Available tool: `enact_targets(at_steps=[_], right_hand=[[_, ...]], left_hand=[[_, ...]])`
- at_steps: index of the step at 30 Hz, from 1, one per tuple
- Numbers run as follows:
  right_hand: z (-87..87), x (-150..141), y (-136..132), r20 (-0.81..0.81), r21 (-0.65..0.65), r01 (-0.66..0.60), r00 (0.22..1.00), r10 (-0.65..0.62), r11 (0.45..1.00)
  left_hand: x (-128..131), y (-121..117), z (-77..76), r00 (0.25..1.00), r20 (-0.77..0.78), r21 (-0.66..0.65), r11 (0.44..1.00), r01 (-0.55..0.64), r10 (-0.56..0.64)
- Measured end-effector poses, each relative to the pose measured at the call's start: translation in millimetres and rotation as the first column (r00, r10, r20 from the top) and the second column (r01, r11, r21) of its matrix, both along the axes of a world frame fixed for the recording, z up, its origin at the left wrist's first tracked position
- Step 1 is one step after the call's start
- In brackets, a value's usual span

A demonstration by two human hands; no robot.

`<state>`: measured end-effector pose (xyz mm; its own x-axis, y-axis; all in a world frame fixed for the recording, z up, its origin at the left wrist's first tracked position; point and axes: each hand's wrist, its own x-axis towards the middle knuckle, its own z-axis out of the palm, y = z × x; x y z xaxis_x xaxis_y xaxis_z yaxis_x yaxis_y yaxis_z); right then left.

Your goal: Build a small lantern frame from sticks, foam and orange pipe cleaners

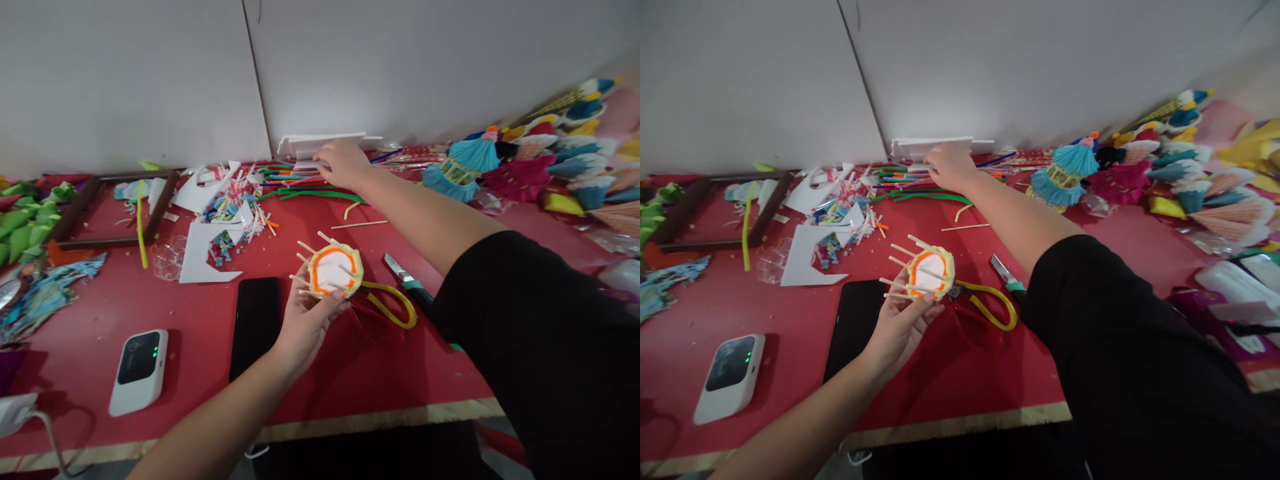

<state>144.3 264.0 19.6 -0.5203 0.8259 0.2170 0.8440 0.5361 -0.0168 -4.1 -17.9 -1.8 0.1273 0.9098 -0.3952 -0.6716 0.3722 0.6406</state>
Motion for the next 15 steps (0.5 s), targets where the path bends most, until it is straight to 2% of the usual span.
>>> enact_targets(at_steps=[4, 15], right_hand=[[-2.2, -8, 3, 0.055, -0.042, 0.07, 0.996, -0.067, 0.997], [-12.2, -27, 6, 0.093, -0.012, 0.15, 0.985, -0.148, 0.989]], left_hand=[[0, 1, 0.7, 1.0, -0.02, 0.006, 1.0, -0.007, 0.007], [1, 0, 2.1, 0.997, -0.073, 0.067, 0.998, 0.019, -0.014]])
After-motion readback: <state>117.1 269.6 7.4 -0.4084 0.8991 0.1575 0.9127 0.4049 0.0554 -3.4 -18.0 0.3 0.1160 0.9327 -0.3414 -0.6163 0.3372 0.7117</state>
